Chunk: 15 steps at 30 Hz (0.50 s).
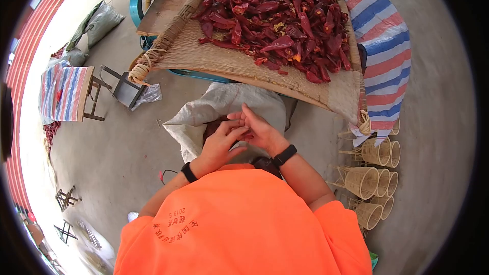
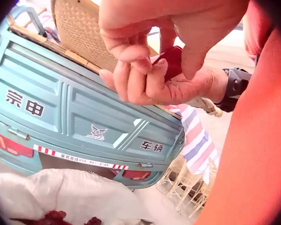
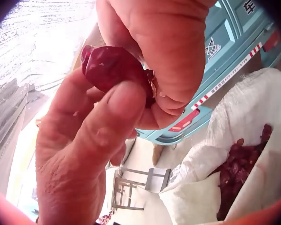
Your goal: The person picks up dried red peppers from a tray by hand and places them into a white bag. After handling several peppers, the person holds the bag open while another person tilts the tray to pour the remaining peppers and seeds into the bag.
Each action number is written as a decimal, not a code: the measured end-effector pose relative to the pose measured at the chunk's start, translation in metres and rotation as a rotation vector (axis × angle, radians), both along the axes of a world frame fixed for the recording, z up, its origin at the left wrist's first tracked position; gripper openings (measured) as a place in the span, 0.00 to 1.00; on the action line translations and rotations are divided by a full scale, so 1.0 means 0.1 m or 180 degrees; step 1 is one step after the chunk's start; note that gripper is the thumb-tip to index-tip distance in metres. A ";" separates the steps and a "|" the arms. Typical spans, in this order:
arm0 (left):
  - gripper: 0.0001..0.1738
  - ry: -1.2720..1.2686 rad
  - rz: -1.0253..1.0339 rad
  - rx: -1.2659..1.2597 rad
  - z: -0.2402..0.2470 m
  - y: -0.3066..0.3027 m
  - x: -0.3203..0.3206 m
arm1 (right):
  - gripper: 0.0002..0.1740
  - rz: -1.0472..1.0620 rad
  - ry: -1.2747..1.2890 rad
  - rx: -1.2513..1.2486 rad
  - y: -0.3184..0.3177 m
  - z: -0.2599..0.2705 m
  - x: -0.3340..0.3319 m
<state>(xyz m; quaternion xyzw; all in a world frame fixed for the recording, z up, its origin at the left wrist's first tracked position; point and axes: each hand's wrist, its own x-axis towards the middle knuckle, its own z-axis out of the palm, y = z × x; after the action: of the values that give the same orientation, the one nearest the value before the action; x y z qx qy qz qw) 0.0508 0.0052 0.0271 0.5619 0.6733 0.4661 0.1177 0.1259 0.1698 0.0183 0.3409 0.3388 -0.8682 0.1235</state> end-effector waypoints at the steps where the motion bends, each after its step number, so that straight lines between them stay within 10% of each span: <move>1: 0.25 0.0148 0.0040 -0.0170 0.03 0.04 0.02 | 0.32 0.0019 0.0107 -0.0060 -0.01 -0.05 0.00; 4: 0.18 0.0219 0.0333 0.0029 -0.09 0.09 0.01 | 0.29 -0.0082 0.0183 -0.0318 -0.06 -0.06 -0.01; 10: 0.05 -0.2578 0.1195 0.0549 -0.09 -0.09 -0.04 | 0.20 -0.0149 0.0011 -0.0878 0.02 -0.29 0.12; 15: 0.09 -0.0913 0.1065 -0.0697 -0.55 -0.30 -0.25 | 0.15 0.0135 0.0105 0.0382 0.28 -0.29 0.35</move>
<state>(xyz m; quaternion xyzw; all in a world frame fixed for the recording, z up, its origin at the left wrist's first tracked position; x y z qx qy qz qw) 0.0258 -0.0250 -0.0282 0.3545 0.7799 0.4782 0.1934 0.1605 0.1976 -0.0109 0.3261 0.3994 -0.8490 0.1155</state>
